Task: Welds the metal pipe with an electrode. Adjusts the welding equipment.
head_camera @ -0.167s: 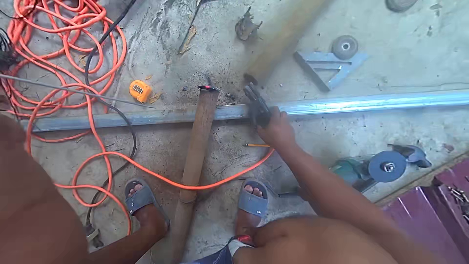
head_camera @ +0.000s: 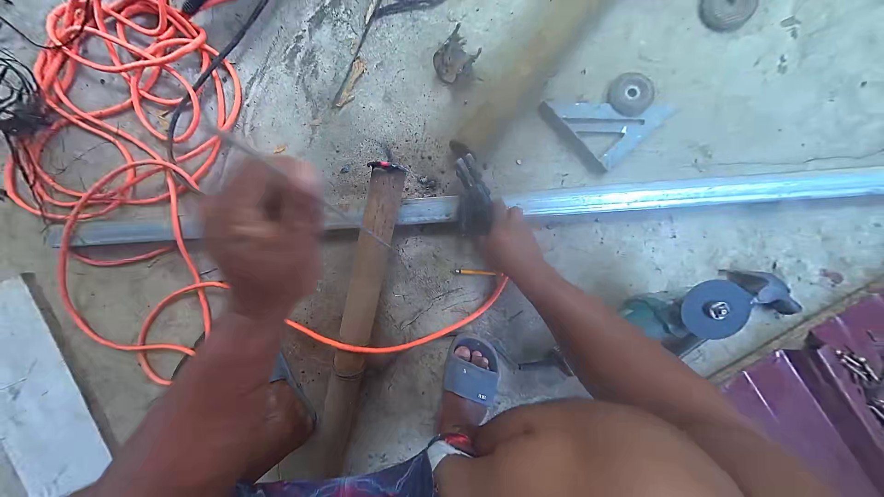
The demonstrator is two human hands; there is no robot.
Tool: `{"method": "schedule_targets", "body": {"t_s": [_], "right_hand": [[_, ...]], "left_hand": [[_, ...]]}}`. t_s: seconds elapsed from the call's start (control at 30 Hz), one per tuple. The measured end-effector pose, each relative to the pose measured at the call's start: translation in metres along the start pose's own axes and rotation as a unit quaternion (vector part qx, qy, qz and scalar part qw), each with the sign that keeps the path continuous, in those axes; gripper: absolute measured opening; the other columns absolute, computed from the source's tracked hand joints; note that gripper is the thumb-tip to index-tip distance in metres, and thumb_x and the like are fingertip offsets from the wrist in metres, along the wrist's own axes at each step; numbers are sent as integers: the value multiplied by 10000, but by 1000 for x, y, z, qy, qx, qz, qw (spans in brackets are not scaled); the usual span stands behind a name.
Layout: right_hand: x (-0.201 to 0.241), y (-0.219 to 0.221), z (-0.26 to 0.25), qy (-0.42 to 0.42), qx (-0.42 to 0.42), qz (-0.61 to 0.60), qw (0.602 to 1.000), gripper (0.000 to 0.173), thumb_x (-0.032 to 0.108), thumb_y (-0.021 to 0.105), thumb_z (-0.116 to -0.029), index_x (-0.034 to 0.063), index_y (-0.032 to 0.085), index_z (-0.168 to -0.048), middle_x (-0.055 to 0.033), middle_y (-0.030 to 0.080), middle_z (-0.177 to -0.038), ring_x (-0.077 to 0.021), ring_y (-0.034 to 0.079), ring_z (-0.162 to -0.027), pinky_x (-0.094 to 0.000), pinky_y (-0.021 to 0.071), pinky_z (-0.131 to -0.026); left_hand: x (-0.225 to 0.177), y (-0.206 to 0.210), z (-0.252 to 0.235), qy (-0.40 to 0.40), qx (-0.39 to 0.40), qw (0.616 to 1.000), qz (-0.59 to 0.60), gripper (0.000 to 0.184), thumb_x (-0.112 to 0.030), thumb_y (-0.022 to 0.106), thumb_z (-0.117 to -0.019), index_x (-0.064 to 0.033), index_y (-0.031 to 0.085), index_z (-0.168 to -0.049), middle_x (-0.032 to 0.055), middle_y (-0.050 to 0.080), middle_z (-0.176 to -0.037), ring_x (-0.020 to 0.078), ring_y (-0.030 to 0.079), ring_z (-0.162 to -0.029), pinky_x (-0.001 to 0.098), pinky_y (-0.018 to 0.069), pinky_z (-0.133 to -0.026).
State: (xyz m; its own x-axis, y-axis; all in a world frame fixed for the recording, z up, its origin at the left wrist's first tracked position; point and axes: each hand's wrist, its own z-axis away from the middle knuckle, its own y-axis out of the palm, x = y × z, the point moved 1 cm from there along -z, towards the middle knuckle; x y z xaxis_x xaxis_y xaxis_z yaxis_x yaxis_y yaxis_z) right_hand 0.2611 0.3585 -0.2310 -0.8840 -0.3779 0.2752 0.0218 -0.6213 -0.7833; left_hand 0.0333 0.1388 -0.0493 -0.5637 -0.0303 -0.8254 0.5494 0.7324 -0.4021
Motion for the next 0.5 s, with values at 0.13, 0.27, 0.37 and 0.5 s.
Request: {"method": "schedule_targets", "body": {"t_s": [0.13,0.27,0.37,0.5], "right_hand": [[-9,-9,1,4,24,-67,997,467,107,612,-959,0,486,-1396,-311,570,-1301,-491,654,-1075,-680,533,-856],[-55,-9,20,7,79,-396,915,362,126,505,-1031,75,532,-1388,-88,631,-886,-157,592,-614,-341,528,-550],[-80,-11,35,65,129,-601,786,497,385,190,-1132,103,561,-1304,-30,634,-750,-121,591,-535,-277,531,-487],[-101,-24,33,101,65,-649,751,645,521,116,-1110,114,580,-1298,-41,624,-720,-136,583,-522,-277,507,-468]], "left_hand": [[5,77,50,77,137,987,-42,297,-212,597,-1046,21,706,-898,86,674,-793,99,617,-661,267,558,-619],[32,106,86,22,182,982,-51,279,-225,588,-1041,-12,758,-983,68,694,-856,89,627,-683,253,555,-631],[49,114,99,-56,182,979,-74,281,-245,586,-1045,-29,763,-1014,85,710,-940,120,664,-748,290,575,-683],[60,117,102,-108,148,980,-77,249,-230,608,-1042,-36,760,-1007,83,736,-1010,109,696,-857,287,587,-795]]}}
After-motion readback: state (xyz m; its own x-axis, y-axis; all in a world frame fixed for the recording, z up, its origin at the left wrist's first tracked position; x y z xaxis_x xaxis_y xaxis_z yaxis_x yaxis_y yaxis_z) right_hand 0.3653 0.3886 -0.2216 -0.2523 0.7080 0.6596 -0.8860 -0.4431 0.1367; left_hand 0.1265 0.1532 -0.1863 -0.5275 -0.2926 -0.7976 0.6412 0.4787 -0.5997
